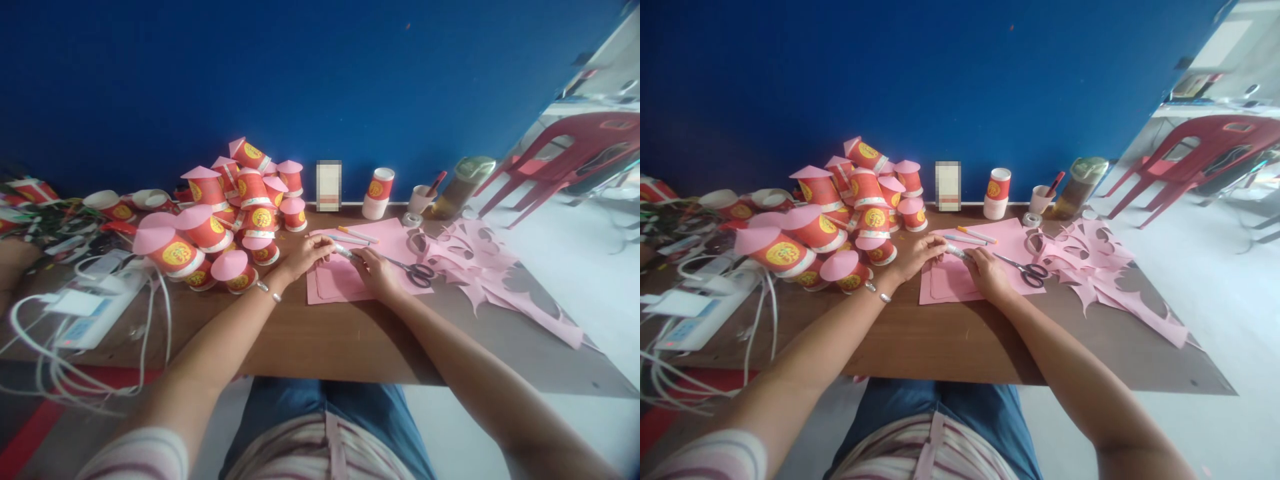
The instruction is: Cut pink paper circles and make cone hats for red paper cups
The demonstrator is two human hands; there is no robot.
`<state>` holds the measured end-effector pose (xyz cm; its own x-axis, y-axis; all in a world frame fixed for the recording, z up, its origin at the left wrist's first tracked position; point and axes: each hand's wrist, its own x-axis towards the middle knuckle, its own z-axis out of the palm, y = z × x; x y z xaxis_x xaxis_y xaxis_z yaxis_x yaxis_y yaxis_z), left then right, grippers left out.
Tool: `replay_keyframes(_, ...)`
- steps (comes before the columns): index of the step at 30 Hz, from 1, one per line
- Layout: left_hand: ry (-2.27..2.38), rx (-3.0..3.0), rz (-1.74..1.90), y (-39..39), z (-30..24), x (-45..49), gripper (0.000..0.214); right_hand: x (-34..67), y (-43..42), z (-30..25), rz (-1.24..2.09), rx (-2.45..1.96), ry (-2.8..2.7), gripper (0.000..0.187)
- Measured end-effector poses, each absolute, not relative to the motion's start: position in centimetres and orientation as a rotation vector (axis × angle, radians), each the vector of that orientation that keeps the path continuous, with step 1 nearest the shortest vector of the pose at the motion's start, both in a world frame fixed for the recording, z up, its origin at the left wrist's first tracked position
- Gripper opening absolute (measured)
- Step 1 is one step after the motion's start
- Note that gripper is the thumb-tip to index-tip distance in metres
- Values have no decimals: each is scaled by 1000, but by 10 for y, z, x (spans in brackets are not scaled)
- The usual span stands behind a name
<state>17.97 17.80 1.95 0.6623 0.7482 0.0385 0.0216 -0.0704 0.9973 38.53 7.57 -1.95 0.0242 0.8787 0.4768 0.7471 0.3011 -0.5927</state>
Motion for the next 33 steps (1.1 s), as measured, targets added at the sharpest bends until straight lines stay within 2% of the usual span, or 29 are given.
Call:
replay_keyframes(8,672,1648,663,179,21,180,37,385,77,-18,308,-1420,-1669,21)
replay_keyframes(13,645,1538,715,179,12,185,45,384,77,-17,247,-1372,-1649,25)
replay_keyframes(18,628,1570,683,179,8,186,42,386,74,-14,240,-1372,-1648,24)
replay_keyframes(27,607,1650,735,182,3,187,39,388,73,-13,438,-1441,-1578,31)
replay_keyframes(30,666,1811,841,187,-4,186,32,393,75,-16,312,-1464,-1636,27)
replay_keyframes(33,776,2016,1002,194,-11,183,27,403,79,-19,39,-1572,-1743,24)
